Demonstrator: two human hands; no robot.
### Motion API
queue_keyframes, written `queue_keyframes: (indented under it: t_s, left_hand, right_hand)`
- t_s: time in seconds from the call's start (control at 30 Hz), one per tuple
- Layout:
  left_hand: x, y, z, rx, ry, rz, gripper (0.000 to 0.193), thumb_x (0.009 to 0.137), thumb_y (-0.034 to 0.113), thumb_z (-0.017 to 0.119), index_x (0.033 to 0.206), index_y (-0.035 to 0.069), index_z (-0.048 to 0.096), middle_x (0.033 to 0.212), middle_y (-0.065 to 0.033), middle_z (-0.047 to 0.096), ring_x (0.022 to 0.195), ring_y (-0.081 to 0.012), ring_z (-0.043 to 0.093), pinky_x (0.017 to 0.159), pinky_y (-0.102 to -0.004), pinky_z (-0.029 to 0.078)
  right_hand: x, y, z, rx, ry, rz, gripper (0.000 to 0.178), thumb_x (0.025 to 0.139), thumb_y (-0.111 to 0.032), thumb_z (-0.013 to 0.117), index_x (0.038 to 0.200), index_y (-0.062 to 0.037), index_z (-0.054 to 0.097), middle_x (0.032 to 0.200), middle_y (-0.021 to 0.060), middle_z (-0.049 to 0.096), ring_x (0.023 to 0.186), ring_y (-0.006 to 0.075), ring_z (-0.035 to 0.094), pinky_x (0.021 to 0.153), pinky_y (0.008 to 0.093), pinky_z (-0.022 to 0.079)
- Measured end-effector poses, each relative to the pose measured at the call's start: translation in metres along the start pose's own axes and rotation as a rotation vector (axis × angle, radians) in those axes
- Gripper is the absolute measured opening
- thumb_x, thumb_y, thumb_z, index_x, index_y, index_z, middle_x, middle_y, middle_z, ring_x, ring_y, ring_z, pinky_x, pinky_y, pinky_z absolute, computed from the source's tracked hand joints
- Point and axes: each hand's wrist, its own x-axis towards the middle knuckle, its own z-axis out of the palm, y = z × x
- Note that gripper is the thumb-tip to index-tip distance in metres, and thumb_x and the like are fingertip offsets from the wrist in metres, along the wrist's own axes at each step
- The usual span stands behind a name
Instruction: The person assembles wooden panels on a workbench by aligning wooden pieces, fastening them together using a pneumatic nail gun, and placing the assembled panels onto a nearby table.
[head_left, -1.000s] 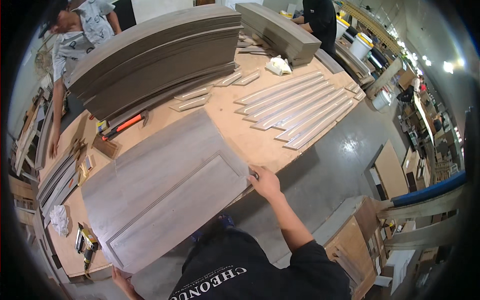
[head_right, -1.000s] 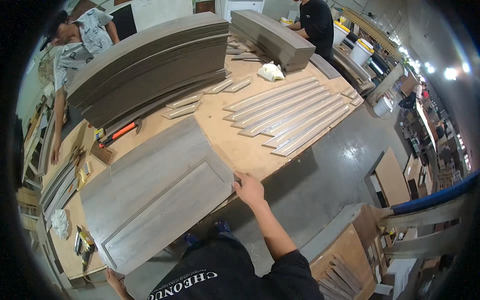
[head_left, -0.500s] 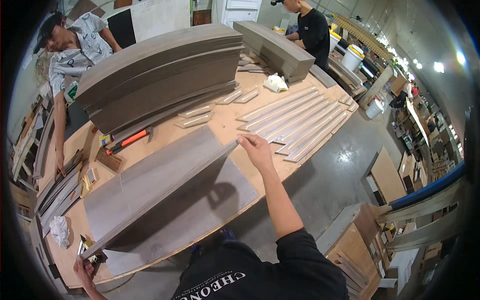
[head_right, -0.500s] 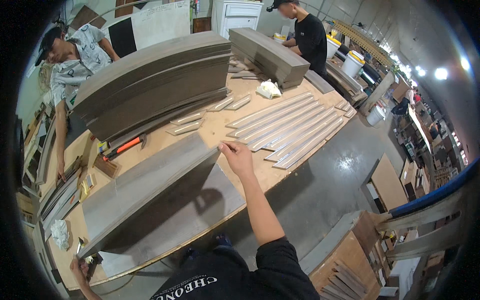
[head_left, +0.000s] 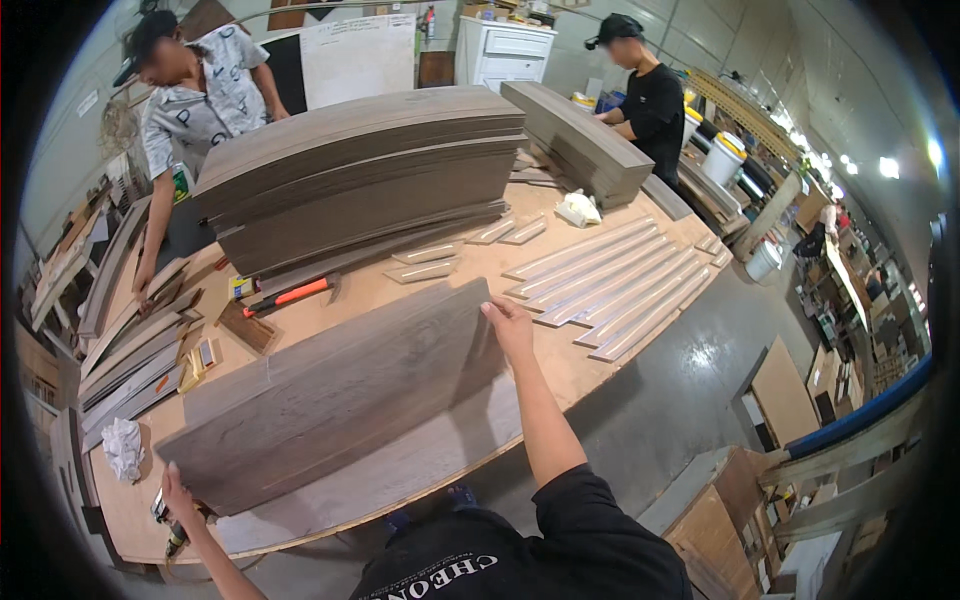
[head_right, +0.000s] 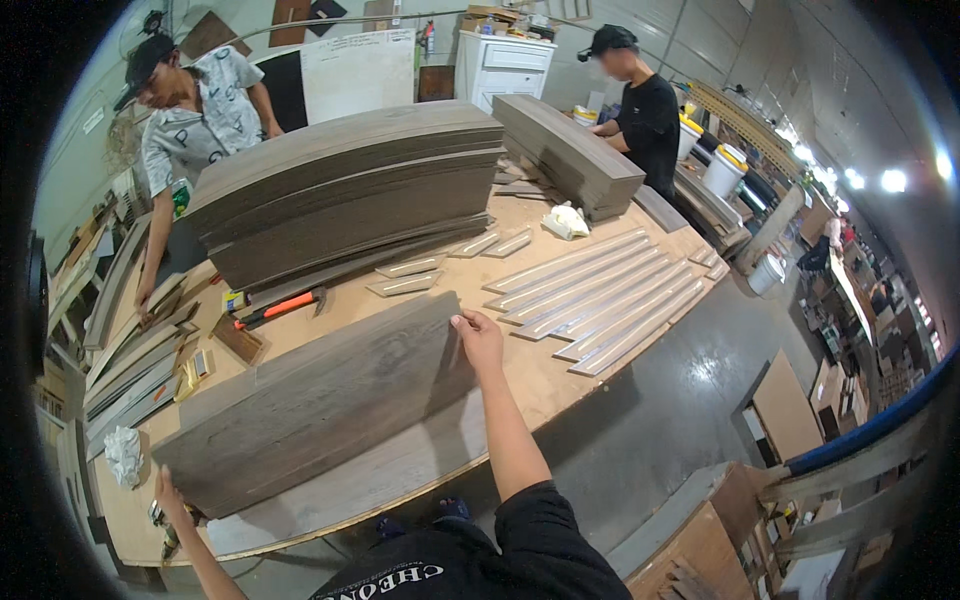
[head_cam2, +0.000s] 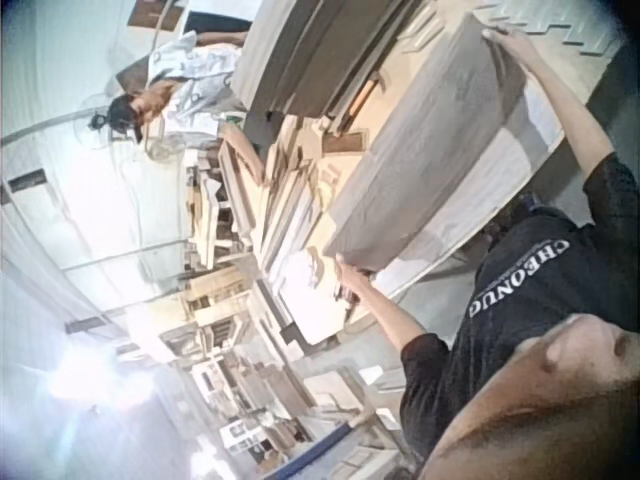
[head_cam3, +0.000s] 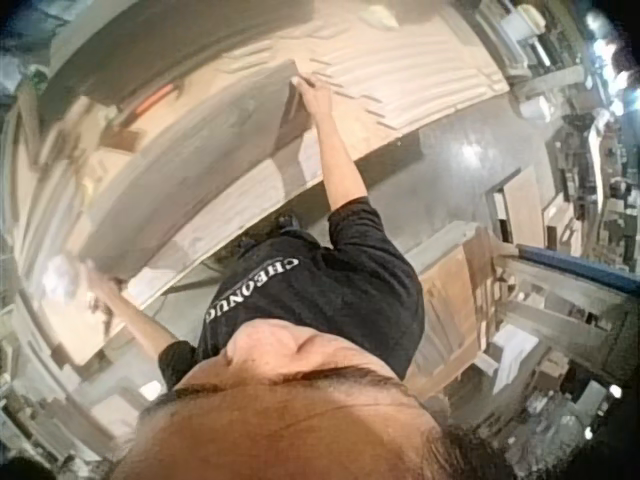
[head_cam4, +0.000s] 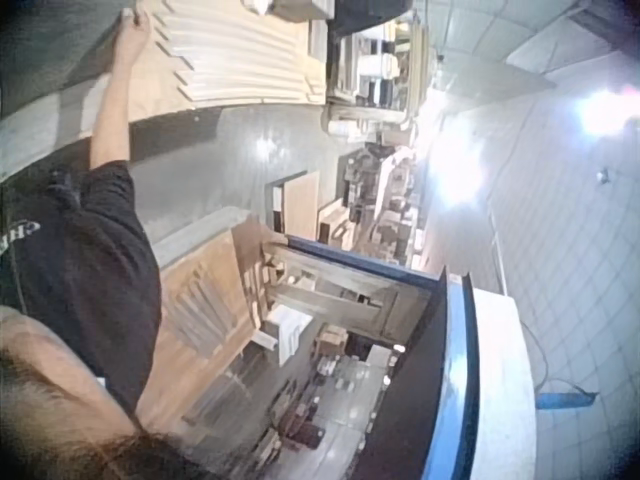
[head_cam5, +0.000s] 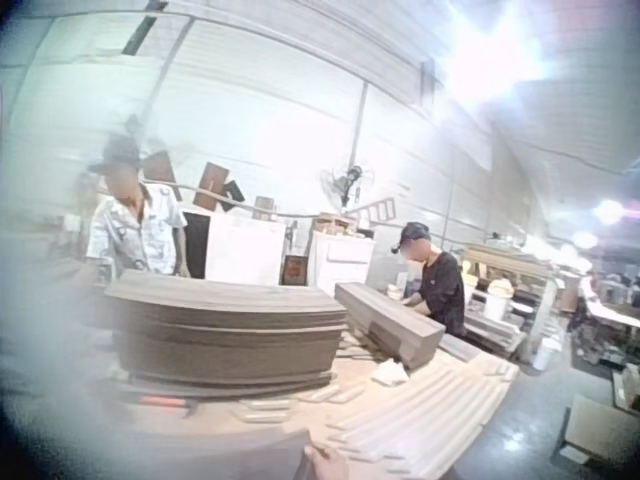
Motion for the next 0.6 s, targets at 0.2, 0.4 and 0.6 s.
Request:
queue_keyframes:
  t_s: [0.2, 0.4, 0.6]
  left_hand:
    - [0.046, -0.059, 0.013, 0.766, -0.025, 0.211, 0.017, 0.081, 0.009, 0.061, 0.070, -0.003, 0.064, 0.060, -0.0080, 0.058, 0.058, -0.0183, 0.052, 0.068, -0.0291, 0.045]
    - [0.033, -0.051, 0.040, 0.996, -0.119, 0.430, 0.020, 0.077, 0.016, 0.066, 0.076, -0.005, 0.065, 0.071, -0.0224, 0.063, 0.068, -0.0363, 0.061, 0.065, -0.0397, 0.046]
    - [0.031, -0.080, 0.007, 0.492, -0.045, 0.029, 0.017, 0.081, 0.006, 0.066, 0.077, -0.009, 0.060, 0.067, 0.0008, 0.052, 0.066, -0.0104, 0.047, 0.069, -0.0276, 0.043]
  right_hand:
    - [0.002, 0.042, 0.001, -0.814, -0.018, 0.215, 0.032, 0.076, -0.035, 0.070, 0.098, -0.0125, 0.072, 0.087, 0.0127, 0.070, 0.082, 0.0272, 0.066, 0.073, 0.0367, 0.051]
    - [-0.007, 0.055, -0.014, -0.942, -0.015, 0.174, 0.029, 0.076, -0.033, 0.068, 0.094, -0.0108, 0.072, 0.086, 0.0146, 0.069, 0.082, 0.0315, 0.065, 0.074, 0.0407, 0.051]
    - [-0.028, 0.054, -0.026, -0.918, 0.015, 0.129, 0.026, 0.077, -0.030, 0.067, 0.092, -0.0095, 0.072, 0.086, 0.0160, 0.068, 0.081, 0.0331, 0.065, 0.072, 0.0407, 0.050]
